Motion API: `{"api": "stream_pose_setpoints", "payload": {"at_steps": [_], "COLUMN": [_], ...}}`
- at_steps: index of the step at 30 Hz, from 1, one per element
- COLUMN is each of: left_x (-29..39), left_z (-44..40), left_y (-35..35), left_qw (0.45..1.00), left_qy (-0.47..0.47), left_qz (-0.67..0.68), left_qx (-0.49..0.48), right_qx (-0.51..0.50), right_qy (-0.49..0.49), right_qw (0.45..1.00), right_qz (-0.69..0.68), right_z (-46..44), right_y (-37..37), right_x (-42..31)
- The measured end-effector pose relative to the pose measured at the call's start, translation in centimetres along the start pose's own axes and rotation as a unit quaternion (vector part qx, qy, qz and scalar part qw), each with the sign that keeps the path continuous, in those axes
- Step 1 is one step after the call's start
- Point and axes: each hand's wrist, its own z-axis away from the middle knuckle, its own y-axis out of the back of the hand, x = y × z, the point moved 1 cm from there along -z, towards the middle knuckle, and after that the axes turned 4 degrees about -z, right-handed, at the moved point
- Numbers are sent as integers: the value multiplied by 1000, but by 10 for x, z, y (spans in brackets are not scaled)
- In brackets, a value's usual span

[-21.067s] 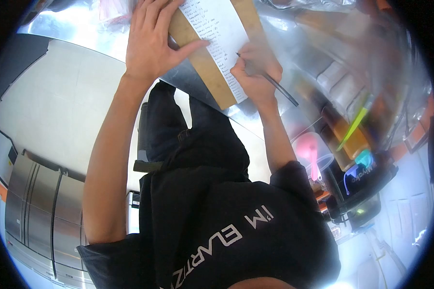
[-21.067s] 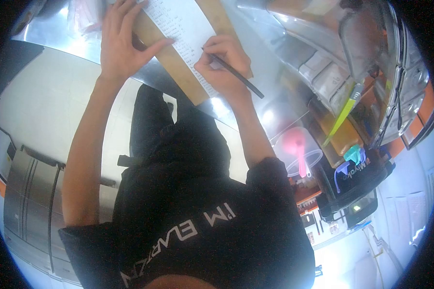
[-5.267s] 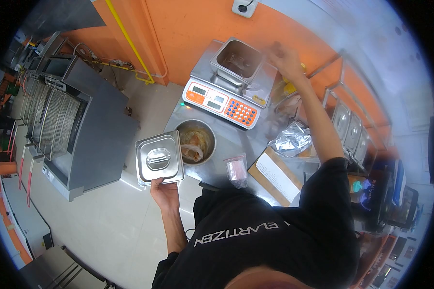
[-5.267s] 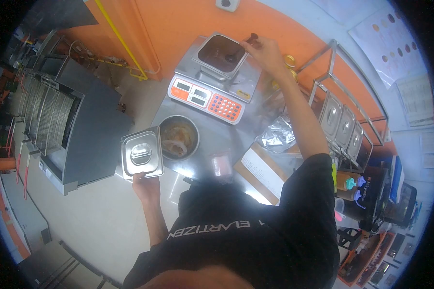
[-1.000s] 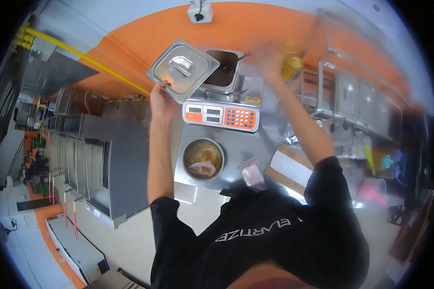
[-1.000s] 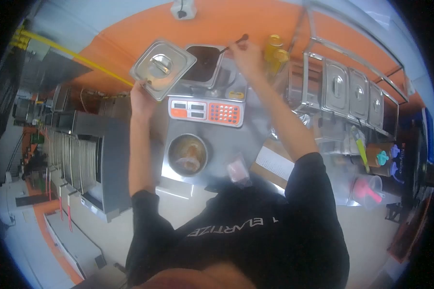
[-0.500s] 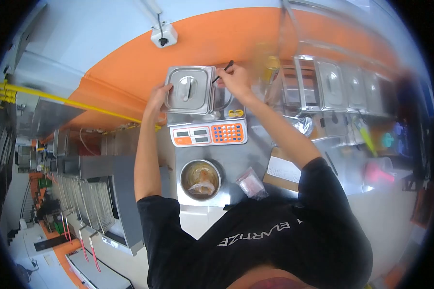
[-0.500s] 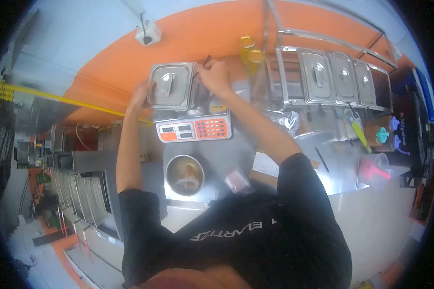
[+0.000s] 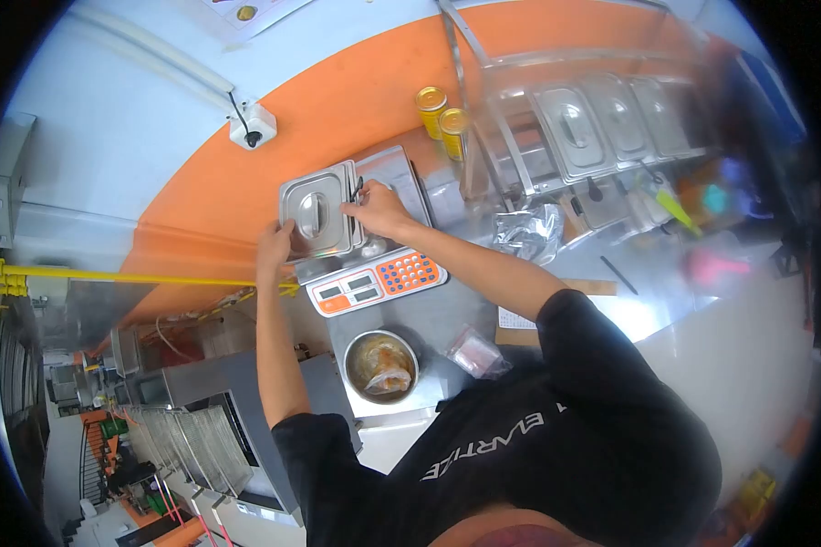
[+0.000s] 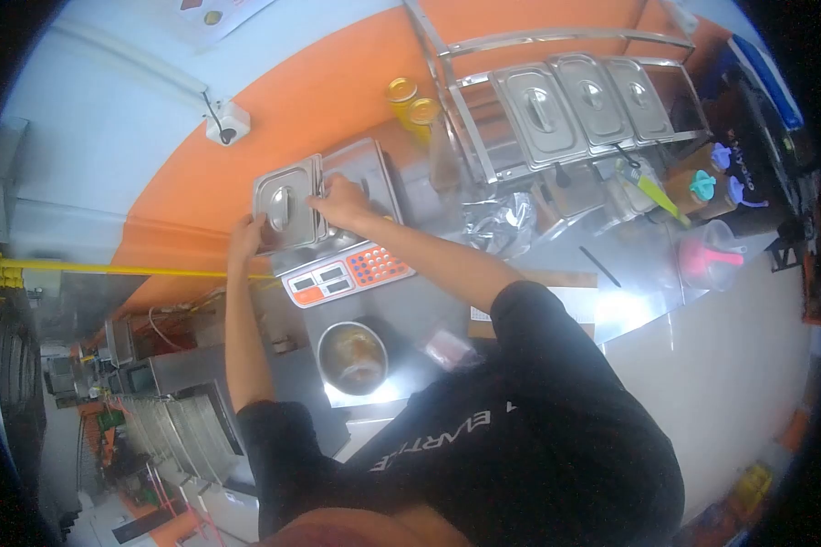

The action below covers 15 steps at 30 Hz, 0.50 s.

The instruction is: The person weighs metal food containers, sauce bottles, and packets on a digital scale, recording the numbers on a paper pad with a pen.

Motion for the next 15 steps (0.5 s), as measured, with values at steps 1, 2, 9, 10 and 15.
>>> {"api": "stream_pose_setpoints", "payload": {"at_steps": [1,2,9,10,15], "left_x": [2,4,-5,-3,-17], "left_z": [3,6,2,1,-24], "left_y": [0,-1,-6,-8,-18], "left_qw": [999,995,979,978,975], "left_qy": [27,43,96,107,142], "left_qz": [41,76,167,166,166], "left_qx": [-22,-38,-66,-62,-30], "right_qx": [31,62,90,43,-52], "right_qy": [21,41,314,289,382], "right_qw": [999,997,936,952,913], "right_qz": [9,18,133,96,130], "right_z": [5,8,27,35,83], "right_y": [-1,-1,15,15,10], "right_x": [-2,-3,-5,-3,9]}}
